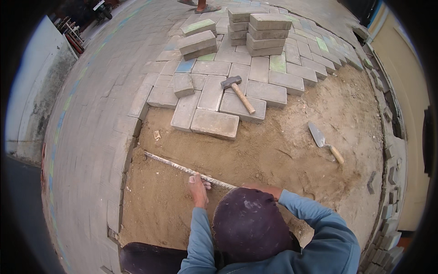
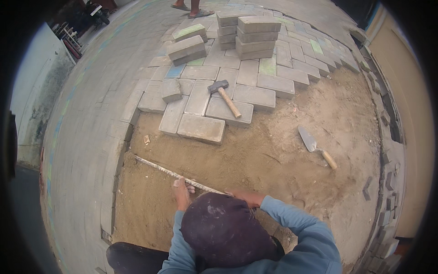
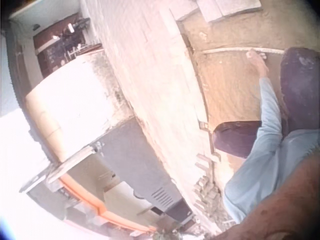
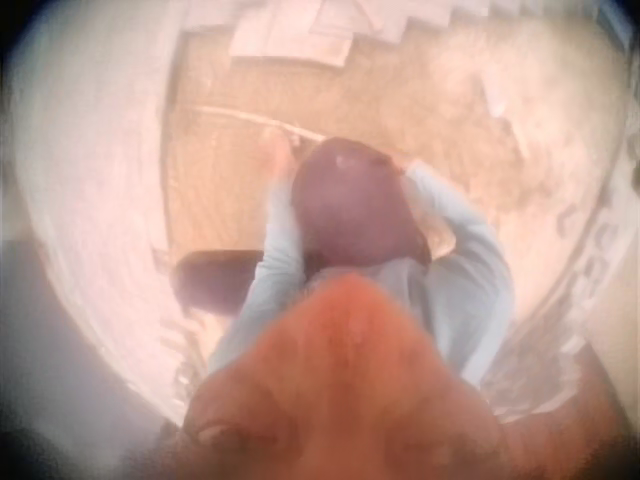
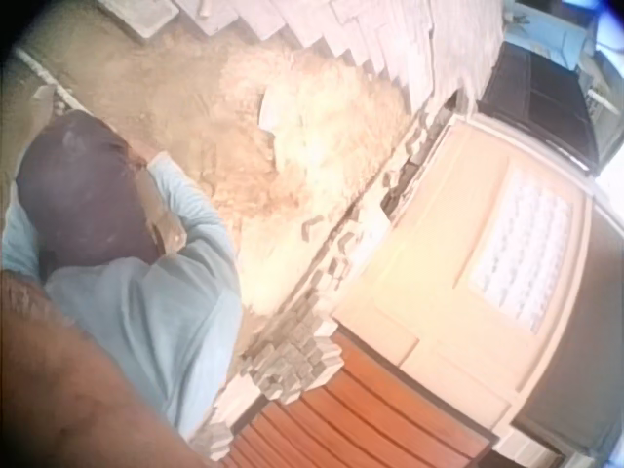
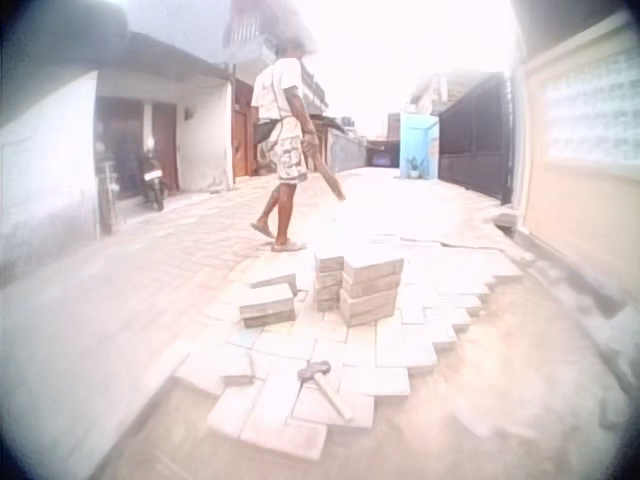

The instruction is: The person kneels on the ground and lays rectangular pavers onto a prepared sand bed. They use a hammer to tap the pavers into place and a trowel to level the sand. A tape measure is used to check spacing.

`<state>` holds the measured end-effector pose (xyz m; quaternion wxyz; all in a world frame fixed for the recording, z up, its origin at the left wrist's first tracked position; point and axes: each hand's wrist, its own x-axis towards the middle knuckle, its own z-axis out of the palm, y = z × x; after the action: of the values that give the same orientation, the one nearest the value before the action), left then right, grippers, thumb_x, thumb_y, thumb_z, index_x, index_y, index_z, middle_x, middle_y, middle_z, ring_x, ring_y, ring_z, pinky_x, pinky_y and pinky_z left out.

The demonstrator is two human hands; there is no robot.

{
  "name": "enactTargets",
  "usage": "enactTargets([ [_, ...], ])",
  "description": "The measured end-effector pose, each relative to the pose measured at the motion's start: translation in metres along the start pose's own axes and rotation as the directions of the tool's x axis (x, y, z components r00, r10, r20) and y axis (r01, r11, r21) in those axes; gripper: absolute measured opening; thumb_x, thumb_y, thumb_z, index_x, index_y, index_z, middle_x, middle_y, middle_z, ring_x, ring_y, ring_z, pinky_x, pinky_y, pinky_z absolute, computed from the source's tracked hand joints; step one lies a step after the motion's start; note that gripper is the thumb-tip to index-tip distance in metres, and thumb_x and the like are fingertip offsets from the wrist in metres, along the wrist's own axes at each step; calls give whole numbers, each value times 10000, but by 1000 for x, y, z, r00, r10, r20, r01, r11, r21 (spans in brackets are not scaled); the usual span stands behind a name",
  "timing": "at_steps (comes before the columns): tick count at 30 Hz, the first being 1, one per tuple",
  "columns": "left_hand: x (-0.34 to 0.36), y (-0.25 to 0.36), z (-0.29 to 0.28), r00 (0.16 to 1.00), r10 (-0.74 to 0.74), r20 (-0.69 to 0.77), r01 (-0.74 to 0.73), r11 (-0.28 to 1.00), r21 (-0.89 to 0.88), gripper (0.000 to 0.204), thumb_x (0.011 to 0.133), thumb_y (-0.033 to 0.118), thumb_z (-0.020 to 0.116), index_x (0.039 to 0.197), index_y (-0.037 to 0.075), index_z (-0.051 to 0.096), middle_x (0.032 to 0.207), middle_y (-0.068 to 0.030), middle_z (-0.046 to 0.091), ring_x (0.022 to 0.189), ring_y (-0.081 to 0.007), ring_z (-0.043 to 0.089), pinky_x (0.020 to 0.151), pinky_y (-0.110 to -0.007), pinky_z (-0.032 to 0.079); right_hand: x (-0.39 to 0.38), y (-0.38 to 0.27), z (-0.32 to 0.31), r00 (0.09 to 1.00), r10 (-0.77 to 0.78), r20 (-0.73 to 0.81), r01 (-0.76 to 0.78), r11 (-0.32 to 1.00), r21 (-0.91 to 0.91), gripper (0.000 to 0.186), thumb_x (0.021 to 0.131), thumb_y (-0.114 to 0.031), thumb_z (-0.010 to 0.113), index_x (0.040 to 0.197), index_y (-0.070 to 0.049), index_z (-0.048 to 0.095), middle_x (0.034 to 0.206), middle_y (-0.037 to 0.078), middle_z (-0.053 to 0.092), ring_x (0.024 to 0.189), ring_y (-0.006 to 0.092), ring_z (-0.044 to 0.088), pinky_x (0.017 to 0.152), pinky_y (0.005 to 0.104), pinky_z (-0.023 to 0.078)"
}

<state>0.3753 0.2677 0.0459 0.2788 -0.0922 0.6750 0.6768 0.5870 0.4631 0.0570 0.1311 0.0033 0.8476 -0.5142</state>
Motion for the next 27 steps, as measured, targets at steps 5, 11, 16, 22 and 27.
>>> enactTargets([
  [5, -32, 10, 38, 990, 70, -119, -55, 990, 129, 373, 1073, 357, 534, 899, 28, 503, 672, -68, 596, 483, -135, 564, 439, -283, 472, 1, -57, -28, 943, 314, 108, -327, 827, 457, 482, 1023, -420, 601, 1291, -20, 585, 1161, 121, 634, 1100, 257, 595, 942, 366, 460],
  [11, 54, 37, -43, 993, -73, -95, 85, 989, 124, 346, 1069, 340, 550, 926, 25, 537, 693, -47, 569, 547, -132, 587, 479, -280, 489, 70, -66, 21, 853, 486, 191, -495, 634, 595, 332, 1057, -399, 569, 1032, -70, 599, 784, -31, 566, 706, 93, 548, 625, 278, 445],
  [16, 15, 20, -6, 999, 4, -47, -3, 1000, 18, 340, 1069, 340, 556, 917, 37, 537, 707, -48, 571, 553, -132, 582, 479, -280, 481, 34, -25, 15, 854, 520, 10, -452, 733, 509, 446, 1022, -424, 615, 1171, -7, 658, 847, 50, 667, 738, 179, 640, 673, 337, 521],
  [22, -9, 8, -1, 985, -4, -172, -11, 997, -82, 333, 1056, 322, 555, 872, 46, 518, 660, -48, 573, 474, -128, 548, 415, -284, 446, 17, -65, -21, 881, 466, 86, -446, 756, 479, 412, 1006, -402, 603, 1153, -17, 629, 868, 107, 669, 787, 259, 647, 703, 394, 518],
  [27, 20, 19, -55, 992, -44, -120, 46, 999, 17, 308, 1067, 321, 548, 901, 63, 524, 732, -76, 619, 528, -124, 574, 435, -256, 450, 58, -56, 15, 872, 474, 123, -477, 765, 432, 385, 993, -383, 594, 1138, -26, 604, 885, 154, 671, 827, 325, 653, 729, 443, 516],
])
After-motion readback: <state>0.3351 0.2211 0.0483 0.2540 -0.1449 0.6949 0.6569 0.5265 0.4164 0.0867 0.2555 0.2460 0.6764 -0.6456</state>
